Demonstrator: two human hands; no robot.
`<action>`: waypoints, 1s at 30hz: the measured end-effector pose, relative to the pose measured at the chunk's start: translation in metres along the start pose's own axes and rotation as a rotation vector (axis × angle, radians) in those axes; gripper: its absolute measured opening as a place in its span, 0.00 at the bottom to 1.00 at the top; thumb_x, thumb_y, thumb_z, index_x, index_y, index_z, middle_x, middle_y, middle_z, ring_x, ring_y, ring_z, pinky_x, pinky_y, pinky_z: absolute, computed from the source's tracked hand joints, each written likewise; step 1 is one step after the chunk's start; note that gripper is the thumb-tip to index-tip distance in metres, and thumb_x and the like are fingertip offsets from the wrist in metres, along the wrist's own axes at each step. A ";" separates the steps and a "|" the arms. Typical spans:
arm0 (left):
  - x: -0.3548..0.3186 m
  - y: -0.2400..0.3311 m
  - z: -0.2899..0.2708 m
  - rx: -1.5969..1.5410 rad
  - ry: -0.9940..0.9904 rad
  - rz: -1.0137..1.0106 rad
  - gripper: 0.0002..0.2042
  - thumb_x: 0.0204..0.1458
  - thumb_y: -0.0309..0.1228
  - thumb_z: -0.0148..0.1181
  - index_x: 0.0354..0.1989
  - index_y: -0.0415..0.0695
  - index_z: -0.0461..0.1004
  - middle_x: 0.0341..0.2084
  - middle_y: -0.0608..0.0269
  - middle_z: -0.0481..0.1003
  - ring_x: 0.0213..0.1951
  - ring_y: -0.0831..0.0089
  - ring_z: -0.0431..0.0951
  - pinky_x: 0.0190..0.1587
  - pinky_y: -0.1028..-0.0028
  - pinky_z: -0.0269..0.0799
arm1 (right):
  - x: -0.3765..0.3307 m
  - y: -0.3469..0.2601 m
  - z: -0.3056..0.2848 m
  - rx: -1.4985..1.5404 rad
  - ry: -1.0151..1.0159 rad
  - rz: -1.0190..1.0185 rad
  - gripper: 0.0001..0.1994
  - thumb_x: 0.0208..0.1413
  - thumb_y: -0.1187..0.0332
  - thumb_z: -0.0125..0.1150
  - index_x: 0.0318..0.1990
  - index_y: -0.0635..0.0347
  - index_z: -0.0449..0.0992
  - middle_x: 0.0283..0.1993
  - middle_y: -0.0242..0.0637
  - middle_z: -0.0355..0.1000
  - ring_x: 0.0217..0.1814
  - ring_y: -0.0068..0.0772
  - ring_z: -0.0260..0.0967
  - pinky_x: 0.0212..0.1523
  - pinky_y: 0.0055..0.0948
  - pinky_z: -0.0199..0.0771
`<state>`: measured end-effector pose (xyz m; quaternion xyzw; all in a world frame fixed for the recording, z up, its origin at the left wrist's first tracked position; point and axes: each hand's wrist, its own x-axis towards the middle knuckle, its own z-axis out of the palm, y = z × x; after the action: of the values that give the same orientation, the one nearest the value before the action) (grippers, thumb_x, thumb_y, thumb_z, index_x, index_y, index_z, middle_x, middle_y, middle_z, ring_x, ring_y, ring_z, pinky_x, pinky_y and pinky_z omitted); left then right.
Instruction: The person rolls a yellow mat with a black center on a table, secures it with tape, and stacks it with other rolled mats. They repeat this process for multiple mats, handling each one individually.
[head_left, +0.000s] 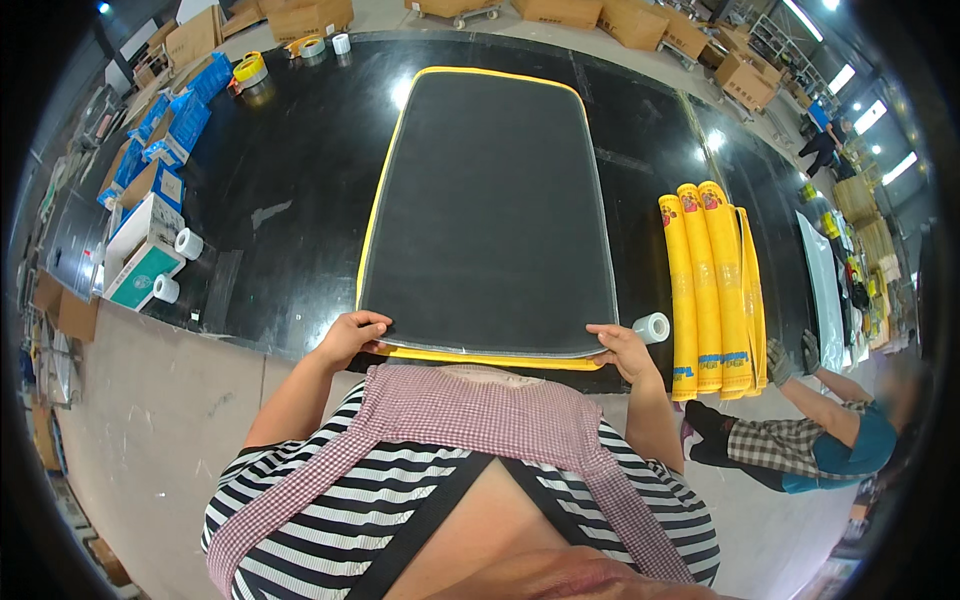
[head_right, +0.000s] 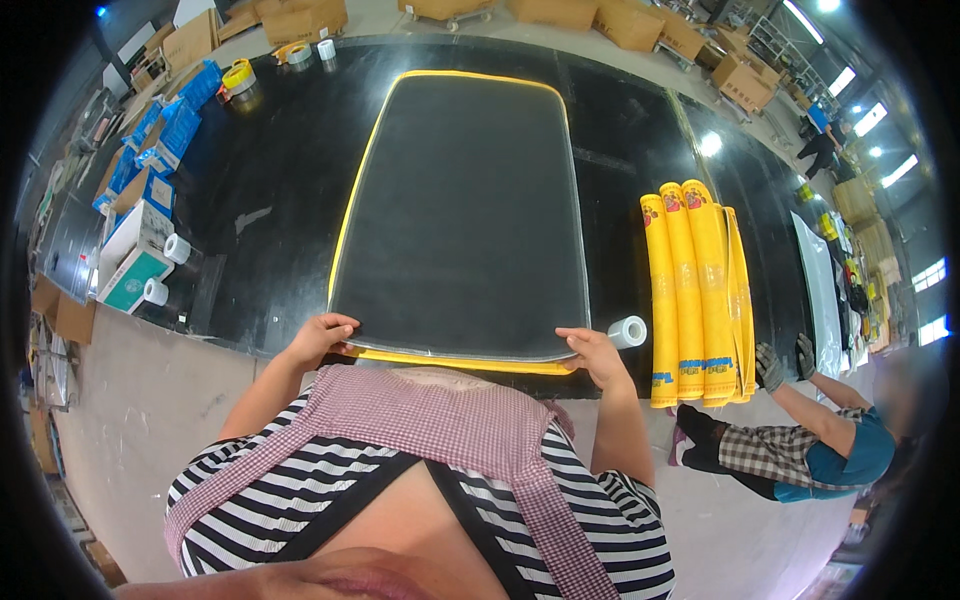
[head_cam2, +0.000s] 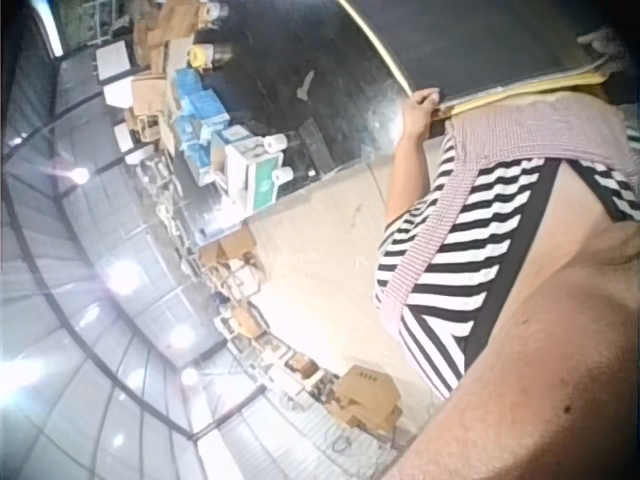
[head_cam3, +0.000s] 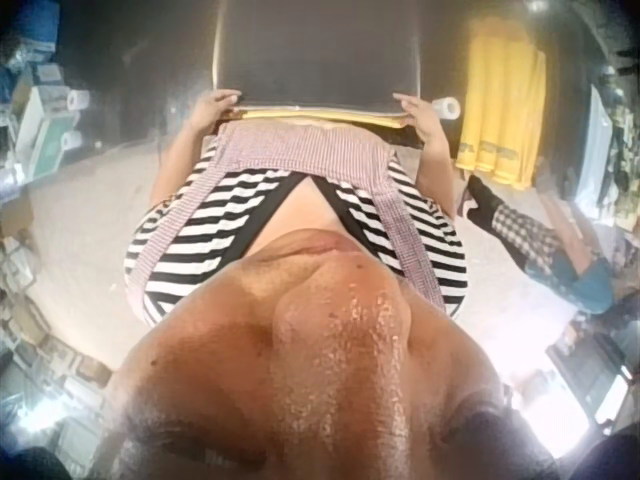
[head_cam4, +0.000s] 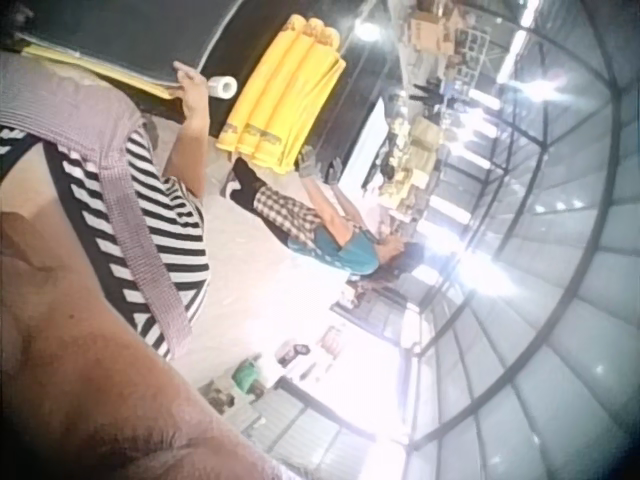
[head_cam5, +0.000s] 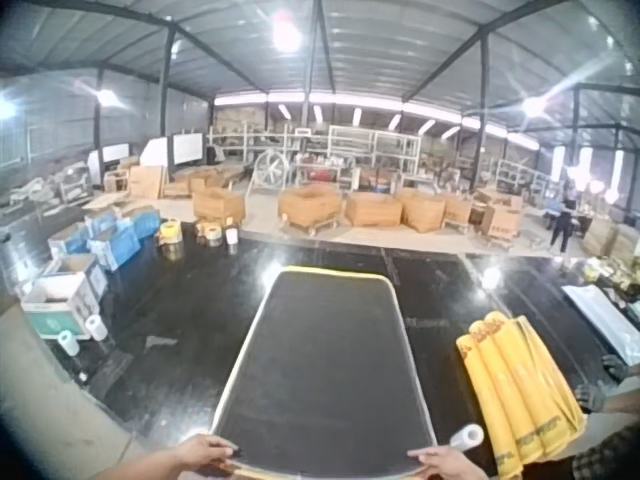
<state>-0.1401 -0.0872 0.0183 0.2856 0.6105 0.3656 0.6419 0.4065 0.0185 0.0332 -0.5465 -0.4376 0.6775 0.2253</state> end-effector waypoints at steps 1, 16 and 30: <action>0.003 -0.006 -0.004 -0.080 -0.004 0.014 0.10 0.63 0.31 0.65 0.48 0.39 0.80 0.32 0.64 0.80 0.29 0.77 0.79 0.35 0.76 0.78 | 0.003 0.012 -0.004 0.096 -0.014 -0.036 0.16 0.71 0.65 0.58 0.58 0.66 0.79 0.55 0.47 0.80 0.48 0.39 0.82 0.44 0.33 0.86; 0.035 0.034 0.052 -0.867 0.060 0.467 0.30 0.70 0.33 0.54 0.77 0.39 0.50 0.73 0.42 0.59 0.75 0.52 0.58 0.78 0.62 0.52 | 0.038 -0.025 0.074 0.757 0.144 -0.450 0.32 0.73 0.63 0.52 0.79 0.53 0.50 0.77 0.60 0.55 0.79 0.54 0.56 0.80 0.47 0.53; 0.063 0.045 0.103 1.494 0.404 0.905 0.24 0.64 0.48 0.56 0.66 0.53 0.69 0.72 0.56 0.64 0.73 0.51 0.60 0.73 0.44 0.48 | 0.081 -0.037 0.126 -1.464 0.453 -1.027 0.25 0.65 0.58 0.60 0.67 0.52 0.73 0.69 0.42 0.71 0.69 0.47 0.66 0.69 0.47 0.60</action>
<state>-0.0443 -0.0023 0.0280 0.7726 0.6196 0.1340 -0.0365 0.2578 0.0568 0.0227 -0.4111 -0.8912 -0.0744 0.1766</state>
